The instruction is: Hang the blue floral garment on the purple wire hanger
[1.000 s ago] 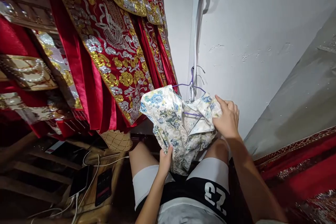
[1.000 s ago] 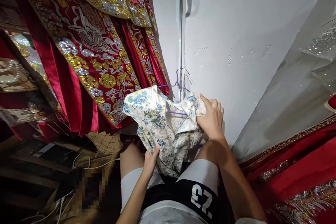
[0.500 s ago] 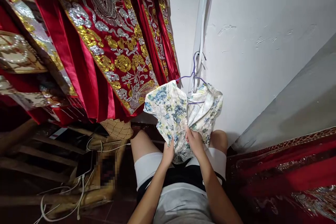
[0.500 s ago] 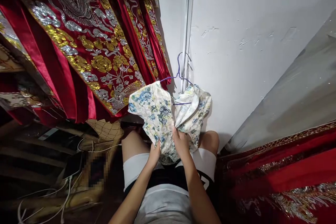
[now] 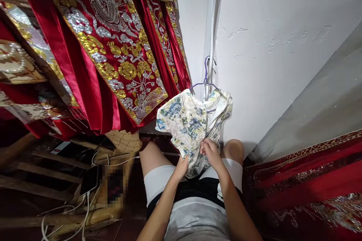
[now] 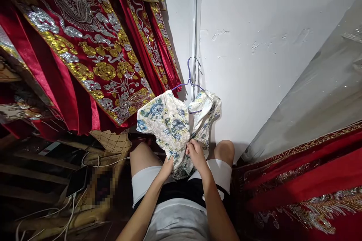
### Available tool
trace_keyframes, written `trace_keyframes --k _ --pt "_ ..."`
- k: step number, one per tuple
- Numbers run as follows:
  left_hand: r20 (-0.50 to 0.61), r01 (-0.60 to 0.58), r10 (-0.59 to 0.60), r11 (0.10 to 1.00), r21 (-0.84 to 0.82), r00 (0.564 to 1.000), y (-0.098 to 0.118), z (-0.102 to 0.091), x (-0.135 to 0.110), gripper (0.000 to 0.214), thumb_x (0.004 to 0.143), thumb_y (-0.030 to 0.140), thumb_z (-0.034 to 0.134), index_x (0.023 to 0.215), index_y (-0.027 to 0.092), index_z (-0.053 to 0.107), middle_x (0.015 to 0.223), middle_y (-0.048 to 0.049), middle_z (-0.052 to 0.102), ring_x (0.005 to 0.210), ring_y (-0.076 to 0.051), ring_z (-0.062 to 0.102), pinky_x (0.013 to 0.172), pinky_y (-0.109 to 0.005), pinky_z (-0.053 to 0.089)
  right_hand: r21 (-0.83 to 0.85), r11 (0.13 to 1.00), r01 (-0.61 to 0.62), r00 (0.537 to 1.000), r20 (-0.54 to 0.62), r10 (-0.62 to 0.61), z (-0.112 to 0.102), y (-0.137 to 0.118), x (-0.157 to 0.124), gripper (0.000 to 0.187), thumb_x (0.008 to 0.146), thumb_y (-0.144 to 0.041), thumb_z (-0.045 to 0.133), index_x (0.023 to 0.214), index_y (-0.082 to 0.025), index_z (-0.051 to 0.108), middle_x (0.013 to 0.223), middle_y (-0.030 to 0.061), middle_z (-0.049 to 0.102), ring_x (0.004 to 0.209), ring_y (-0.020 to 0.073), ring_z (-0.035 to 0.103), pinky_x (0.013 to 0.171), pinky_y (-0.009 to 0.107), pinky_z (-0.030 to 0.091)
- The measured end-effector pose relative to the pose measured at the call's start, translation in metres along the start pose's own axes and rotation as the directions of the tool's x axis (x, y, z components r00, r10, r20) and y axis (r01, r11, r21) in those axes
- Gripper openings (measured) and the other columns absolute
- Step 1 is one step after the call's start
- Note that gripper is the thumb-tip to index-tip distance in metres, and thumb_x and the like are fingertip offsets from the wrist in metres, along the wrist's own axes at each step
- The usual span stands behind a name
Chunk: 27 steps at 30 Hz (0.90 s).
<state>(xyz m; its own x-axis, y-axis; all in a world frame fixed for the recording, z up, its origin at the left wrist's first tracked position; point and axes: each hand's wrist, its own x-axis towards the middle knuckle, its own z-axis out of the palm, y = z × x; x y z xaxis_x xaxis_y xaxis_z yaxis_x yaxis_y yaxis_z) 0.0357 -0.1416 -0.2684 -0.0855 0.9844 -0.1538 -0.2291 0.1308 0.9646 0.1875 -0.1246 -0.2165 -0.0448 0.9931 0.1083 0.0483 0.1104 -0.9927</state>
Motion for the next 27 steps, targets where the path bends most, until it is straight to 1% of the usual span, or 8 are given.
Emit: trace_keyframes --k 3,6,9,12,16,19,23,27 --pt "-0.009 -0.015 0.016 1.0 0.02 1.0 -0.006 -0.003 0.004 0.057 0.074 0.058 0.075 0.111 0.016 0.072 0.131 -0.018 0.07 0.132 -0.035 0.06 0.115 -0.042 0.043 0.03 1.0 0.009 1.0 0.009 -0.009 -0.002 -0.003 -0.003 0.028 0.089 -0.045 0.052 0.07 -0.025 0.05 0.056 -0.0038 0.048 0.055 0.0161 0.045 0.059 0.03 0.037" --pt "-0.182 -0.112 0.144 0.978 0.175 0.973 -0.015 -0.006 0.004 0.061 0.08 0.057 0.071 0.122 0.014 0.065 0.131 -0.0195 0.068 0.131 -0.035 0.06 0.114 -0.047 0.043 0.046 0.999 -0.005 1.0 -0.019 0.006 -0.007 -0.006 -0.004 0.03 0.087 -0.045 0.055 0.066 -0.024 0.048 0.055 -0.0041 0.045 0.055 0.0144 0.042 0.057 0.029 0.036" --pt "-0.254 -0.383 0.532 0.801 0.46 0.808 -0.021 -0.002 -0.006 0.071 0.083 0.047 0.072 0.141 0.013 0.047 0.148 -0.0229 0.051 0.144 -0.036 0.046 0.12 -0.053 0.035 0.047 0.998 -0.047 0.999 -0.021 0.048 -0.01 -0.009 -0.005 0.03 0.085 -0.043 0.054 0.063 -0.023 0.048 0.052 -0.0044 0.044 0.051 0.013 0.038 0.053 0.028 0.033" --pt "-0.062 -0.591 0.762 0.549 0.591 0.645 -0.017 0.012 -0.017 0.069 0.09 0.035 0.068 0.149 0.016 0.038 0.157 -0.0236 0.038 0.151 -0.034 0.035 0.121 -0.054 0.032 0.04 0.996 -0.084 0.996 0.043 0.082 -0.007 -0.012 -0.008 0.031 0.084 -0.041 0.054 0.06 -0.023 0.046 0.048 -0.0056 0.041 0.047 0.0114 0.035 0.051 0.026 0.03" --pt "0.205 -0.666 0.679 0.533 0.522 0.705 0.0 0.026 -0.017 0.023 0.1 0.028 0.051 0.118 0.02 0.062 0.114 -0.012 0.069 0.111 -0.025 0.066 0.096 -0.039 0.052 0.021 0.995 -0.101 0.983 0.155 0.096 -0.001 -0.015 -0.017 0.032 0.082 -0.04 0.057 0.057 -0.022 0.051 0.044 -0.0057 0.043 0.045 0.0103 0.037 0.05 0.025 0.03" --pt "0.28 -0.654 0.606 0.574 0.493 0.744 0.009 0.03 -0.012 0.023 0.102 0.029 0.045 0.088 0.021 0.062 0.082 -0.0044 0.068 0.081 -0.02 0.065 0.08 -0.032 0.05 0.042 0.993 -0.108 0.981 0.164 0.1 -0.009 -0.029 -0.015 0.032 0.083 -0.043 0.059 0.06 -0.021 0.057 0.044 -0.0053 0.045 0.043 0.01 0.037 0.049 0.025 0.031" --pt "0.349 -0.661 0.574 0.532 0.529 0.741 0.005 0.034 -0.008 0.022 0.1 0.027 0.044 0.086 0.021 0.059 0.082 -0.0048 0.065 0.081 -0.02 0.062 0.078 -0.031 0.047 0.167 0.986 0.012 0.999 -0.032 -0.007 -0.03 -0.087 0.02 0.038 0.08 -0.051 0.068 0.06 -0.022 0.053 0.045 -0.0053 0.045 0.042 0.0087 0.035 0.045 0.024 0.027" --pt "0.438 -0.638 0.466 0.512 0.575 0.769 -0.006 0.03 0.003 0.02 0.099 0.026 0.043 0.085 0.021 0.057 0.081 -0.0048 0.064 0.08 -0.021 0.061 0.076 -0.032 0.046 0.171 0.962 0.213 0.966 -0.186 -0.181 -0.033 -0.153 0.063 0.034 0.081 -0.047 0.069 0.066 -0.019 0.059 0.045 -0.0039 0.05 0.041 0.0077 0.036 0.042 0.022 0.024"
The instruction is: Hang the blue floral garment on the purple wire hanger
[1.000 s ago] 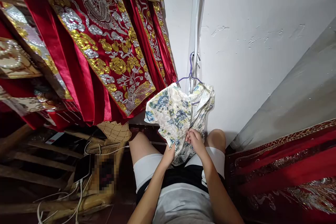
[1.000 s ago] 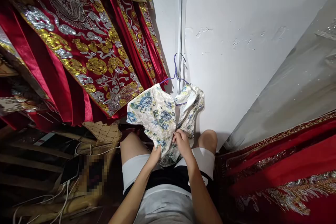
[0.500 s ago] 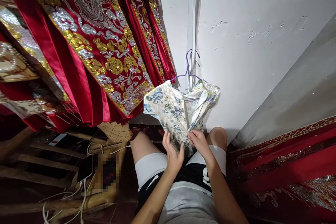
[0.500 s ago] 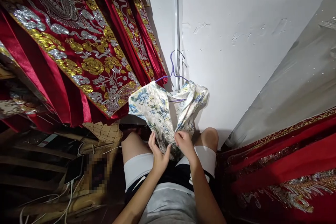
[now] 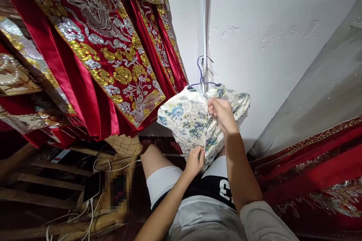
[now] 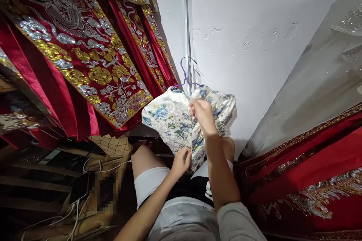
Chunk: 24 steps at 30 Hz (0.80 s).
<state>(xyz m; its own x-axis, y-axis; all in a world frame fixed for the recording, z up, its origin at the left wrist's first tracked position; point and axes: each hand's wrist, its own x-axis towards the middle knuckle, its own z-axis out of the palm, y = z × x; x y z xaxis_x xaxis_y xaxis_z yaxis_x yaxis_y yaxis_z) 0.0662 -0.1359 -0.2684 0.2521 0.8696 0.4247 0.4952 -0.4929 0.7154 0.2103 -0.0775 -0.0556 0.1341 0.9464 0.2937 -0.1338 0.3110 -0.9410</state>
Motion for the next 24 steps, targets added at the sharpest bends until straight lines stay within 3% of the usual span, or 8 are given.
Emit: trace_keyframes --k 5,8,11,14,17,19,21,24 --pt "0.054 -0.025 0.026 0.999 -0.024 0.998 -0.007 -0.03 0.029 0.02 0.101 0.03 0.046 0.091 0.02 0.061 0.082 -0.0044 0.067 0.079 -0.021 0.064 0.076 -0.032 0.049 -0.045 0.996 0.081 0.996 0.023 -0.08 0.019 -0.006 0.001 0.027 0.087 -0.037 0.06 0.068 -0.019 0.059 0.046 -0.0048 0.053 0.042 0.0078 0.039 0.046 0.021 0.03" --pt "-0.107 -0.171 0.157 0.977 -0.131 0.982 0.024 -0.066 0.068 0.023 0.103 0.032 0.048 0.12 0.02 0.06 0.102 -0.0085 0.071 0.094 -0.02 0.068 0.084 -0.033 0.053 -0.079 0.993 0.088 0.995 0.062 -0.083 0.021 0.0 -0.013 0.028 0.089 -0.039 0.058 0.068 -0.02 0.059 0.047 -0.0051 0.052 0.044 0.0092 0.041 0.047 0.022 0.031" --pt "-0.343 -0.394 0.35 0.917 -0.067 0.872 0.072 -0.102 0.113 0.032 0.104 0.028 0.05 0.135 0.021 0.054 0.108 -0.0084 0.07 0.096 -0.018 0.067 0.09 -0.034 0.052 -0.098 0.983 0.153 0.985 0.096 -0.143 0.021 -0.007 -0.019 0.027 0.09 -0.037 0.056 0.069 -0.02 0.059 0.048 -0.0052 0.051 0.045 0.0101 0.043 0.048 0.023 0.032" --pt "-0.342 -0.515 0.516 0.851 0.1 0.786 0.11 -0.124 0.148 0.014 0.104 0.026 0.052 0.109 0.02 0.064 0.099 -0.0067 0.068 0.092 -0.017 0.065 0.085 -0.031 0.051 -0.14 0.971 0.194 0.98 0.081 -0.184 0.02 -0.01 -0.013 0.026 0.09 -0.036 0.055 0.07 -0.02 0.059 0.049 -0.0052 0.049 0.046 0.0107 0.043 0.049 0.024 0.032" --pt "-0.319 -0.556 0.596 0.802 0.217 0.737 0.124 -0.135 0.165 0.014 0.104 0.023 0.05 0.095 0.019 0.061 0.093 -0.0061 0.066 0.088 -0.017 0.063 0.081 -0.031 0.05 -0.224 0.969 0.103 0.995 0.009 -0.104 0.015 0.012 -0.007 0.028 0.089 -0.039 0.056 0.068 -0.021 0.057 0.049 -0.0052 0.046 0.048 0.0119 0.041 0.049 0.025 0.029" --pt "-0.432 -0.518 0.564 0.823 0.232 0.703 0.119 -0.146 0.17 0.015 0.104 0.023 0.049 0.095 0.019 0.06 0.093 -0.0059 0.066 0.089 -0.017 0.062 0.082 -0.031 0.049 -0.249 0.968 -0.003 1.0 -0.018 -0.001 0.012 0.038 -0.008 0.028 0.086 -0.04 0.057 0.064 -0.022 0.054 0.049 -0.0054 0.042 0.049 0.0125 0.04 0.049 0.025 0.027" --pt "-0.63 -0.442 0.428 0.885 0.147 0.648 0.105 -0.162 0.172 0.014 0.103 0.024 0.052 0.094 0.019 0.061 0.094 -0.0048 0.066 0.091 -0.016 0.061 0.084 -0.03 0.049 -0.241 0.967 -0.078 0.997 -0.006 0.079 0.011 0.064 -0.014 0.03 0.083 -0.04 0.057 0.06 -0.023 0.051 0.047 -0.0057 0.039 0.048 0.0124 0.037 0.048 0.026 0.025" --pt "-0.8 -0.346 -0.008 0.899 -0.269 0.6 0.065 -0.184 0.166 0.014 0.102 0.026 0.055 0.091 0.018 0.06 0.089 -0.0009 0.063 0.087 -0.013 0.06 0.082 -0.026 0.048 -0.198 0.972 -0.127 0.989 0.043 0.138 0.01 0.088 -0.03 0.032 0.081 -0.042 0.054 0.057 -0.024 0.047 0.044 -0.0059 0.038 0.046 0.0117 0.034 0.048 0.026 0.024"
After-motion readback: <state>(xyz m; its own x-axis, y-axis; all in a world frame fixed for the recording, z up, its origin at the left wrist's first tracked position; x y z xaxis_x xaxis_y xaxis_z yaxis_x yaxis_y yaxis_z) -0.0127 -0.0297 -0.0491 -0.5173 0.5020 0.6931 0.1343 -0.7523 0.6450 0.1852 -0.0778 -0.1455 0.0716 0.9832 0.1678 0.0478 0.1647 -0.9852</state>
